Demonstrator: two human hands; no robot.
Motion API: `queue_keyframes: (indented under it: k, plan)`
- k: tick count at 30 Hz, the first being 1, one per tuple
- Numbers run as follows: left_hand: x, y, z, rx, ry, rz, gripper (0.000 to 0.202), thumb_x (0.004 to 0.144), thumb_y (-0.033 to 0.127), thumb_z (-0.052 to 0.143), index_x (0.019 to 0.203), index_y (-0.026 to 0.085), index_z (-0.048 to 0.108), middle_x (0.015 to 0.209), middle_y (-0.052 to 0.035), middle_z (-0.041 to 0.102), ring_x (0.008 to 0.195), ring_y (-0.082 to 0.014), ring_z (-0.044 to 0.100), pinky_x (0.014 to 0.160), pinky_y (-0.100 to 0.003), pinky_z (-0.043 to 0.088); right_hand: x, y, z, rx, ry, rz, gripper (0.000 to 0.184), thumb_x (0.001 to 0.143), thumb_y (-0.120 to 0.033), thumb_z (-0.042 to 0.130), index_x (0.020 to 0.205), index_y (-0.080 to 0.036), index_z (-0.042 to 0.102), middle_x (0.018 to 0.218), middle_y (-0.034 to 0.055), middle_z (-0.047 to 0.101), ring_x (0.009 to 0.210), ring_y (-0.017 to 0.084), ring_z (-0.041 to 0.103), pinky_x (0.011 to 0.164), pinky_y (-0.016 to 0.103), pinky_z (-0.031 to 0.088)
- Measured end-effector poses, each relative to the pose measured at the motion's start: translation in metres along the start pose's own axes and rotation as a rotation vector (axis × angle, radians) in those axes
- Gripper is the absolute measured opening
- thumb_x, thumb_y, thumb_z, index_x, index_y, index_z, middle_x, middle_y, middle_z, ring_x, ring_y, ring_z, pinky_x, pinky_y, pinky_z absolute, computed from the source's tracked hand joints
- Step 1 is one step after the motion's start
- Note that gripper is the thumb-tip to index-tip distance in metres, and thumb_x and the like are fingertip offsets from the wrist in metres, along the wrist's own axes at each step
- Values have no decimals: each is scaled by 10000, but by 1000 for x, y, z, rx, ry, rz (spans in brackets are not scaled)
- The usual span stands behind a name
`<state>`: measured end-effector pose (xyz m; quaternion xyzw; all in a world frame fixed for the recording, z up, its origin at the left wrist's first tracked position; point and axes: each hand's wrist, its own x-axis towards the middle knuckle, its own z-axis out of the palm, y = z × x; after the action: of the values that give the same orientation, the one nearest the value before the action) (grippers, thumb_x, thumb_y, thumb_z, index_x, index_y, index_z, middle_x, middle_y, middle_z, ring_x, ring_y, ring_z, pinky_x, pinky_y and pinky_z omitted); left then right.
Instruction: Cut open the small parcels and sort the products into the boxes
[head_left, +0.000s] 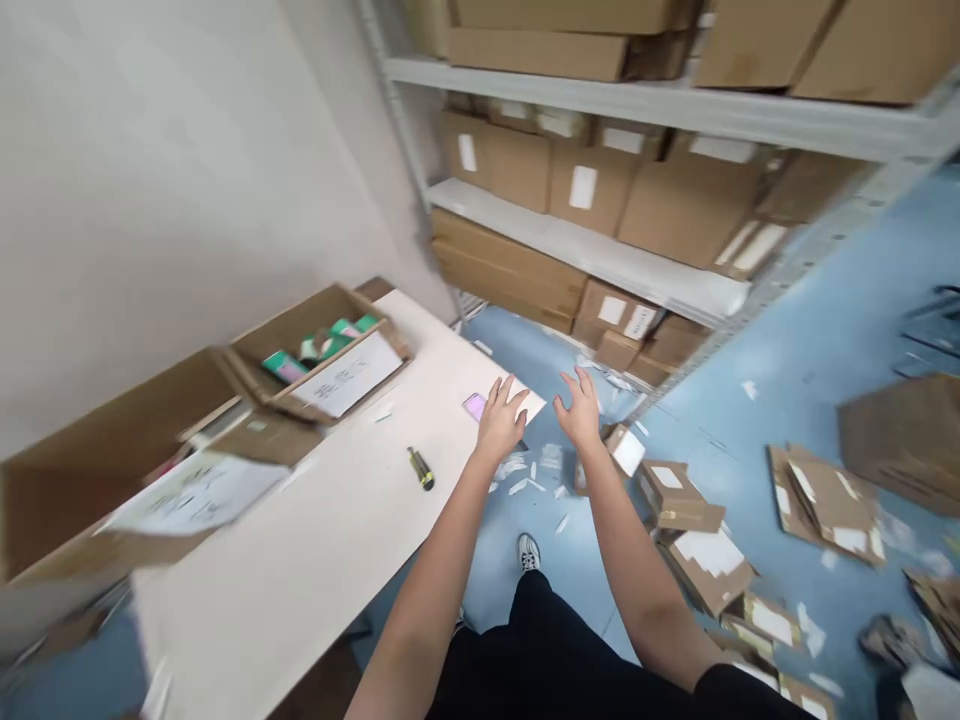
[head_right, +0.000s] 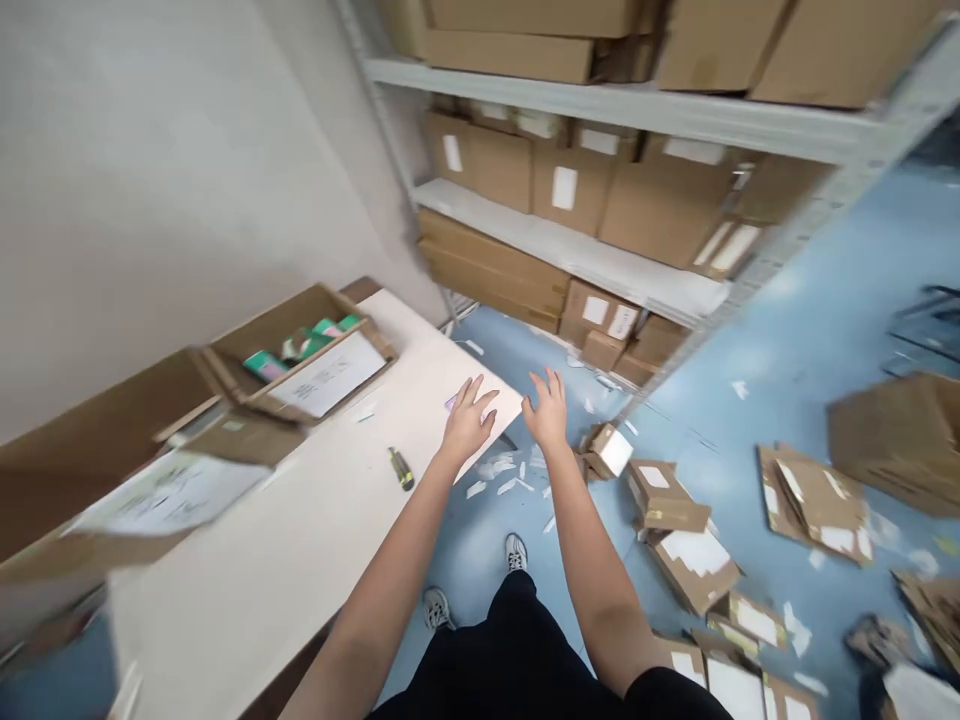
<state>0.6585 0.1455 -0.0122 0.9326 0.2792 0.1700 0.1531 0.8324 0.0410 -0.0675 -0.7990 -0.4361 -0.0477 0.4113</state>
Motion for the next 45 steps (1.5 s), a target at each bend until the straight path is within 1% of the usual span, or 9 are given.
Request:
queue_keyframes:
  k: [7,14,20,24,28,32,36,41,45]
  plan:
    - [-142,-108,-112,126,216,-386,481,960,224,599,1439,260,595,1681,-89,383,1589,-327,268,1271,-546,349,-24,-184,98,252,-290,-373,518,968,-241,506,1482,-232,565,1638,120,401,1520,310,352,1249,561,343]
    - [-352,-157,-203,191,441,-760,501,969,249,588,1469,228,565,1676,-108,380,1582,-334,281,1260,-510,370,-149,-363,150,365,-530,-685,542,967,-257,532,1507,-211,534,1658,135,362,1553,331,295,1242,572,353]
    - [-569,-169,-257,264,583,-1026,549,948,260,623,1490,224,545,1683,-119,366,1576,-347,287,1273,-522,343,-312,-506,185,473,-781,-926,594,954,-283,572,1540,-233,494,1687,126,316,1571,343,262,1247,601,329]
    - [-712,-146,-287,305,714,-1251,560,953,283,612,1506,248,528,1690,-103,362,1571,-344,300,1260,-535,367,-424,-591,185,569,-922,-1095,610,952,-285,583,1553,-253,483,1689,119,317,1572,346,272,1247,609,332]
    - [-818,-117,-307,367,853,-1417,553,950,297,623,1495,252,543,1684,-103,374,1560,-339,326,1274,-536,350,-512,-655,172,616,-1020,-1261,625,956,-282,585,1570,-255,470,1704,110,293,1585,344,247,1257,591,327]
    - [-883,-102,-307,391,958,-1539,550,947,319,635,1488,258,553,1680,-101,379,1551,-338,341,1280,-550,337,-570,-697,171,647,-1095,-1383,655,951,-282,599,1588,-280,447,1721,95,263,1594,342,225,1269,596,306]
    - [-919,-105,-298,362,989,-1615,531,942,297,638,1467,259,572,1675,-103,386,1548,-331,351,1269,-537,359,-603,-724,185,637,-1159,-1443,661,955,-278,598,1595,-279,436,1720,94,263,1595,337,225,1258,585,332]
    - [-943,-134,-292,326,987,-1680,528,938,281,647,1460,243,579,1677,-118,377,1548,-332,350,1254,-523,384,-627,-753,222,621,-1228,-1470,661,945,-254,599,1588,-246,449,1712,114,275,1590,339,239,1261,572,333]
    - [-959,-173,-294,296,965,-1726,522,944,294,643,1461,270,575,1688,-90,367,1554,-326,341,1252,-529,388,-645,-783,275,598,-1283,-1472,685,938,-250,603,1601,-261,430,1723,109,253,1588,338,240,1268,577,314]
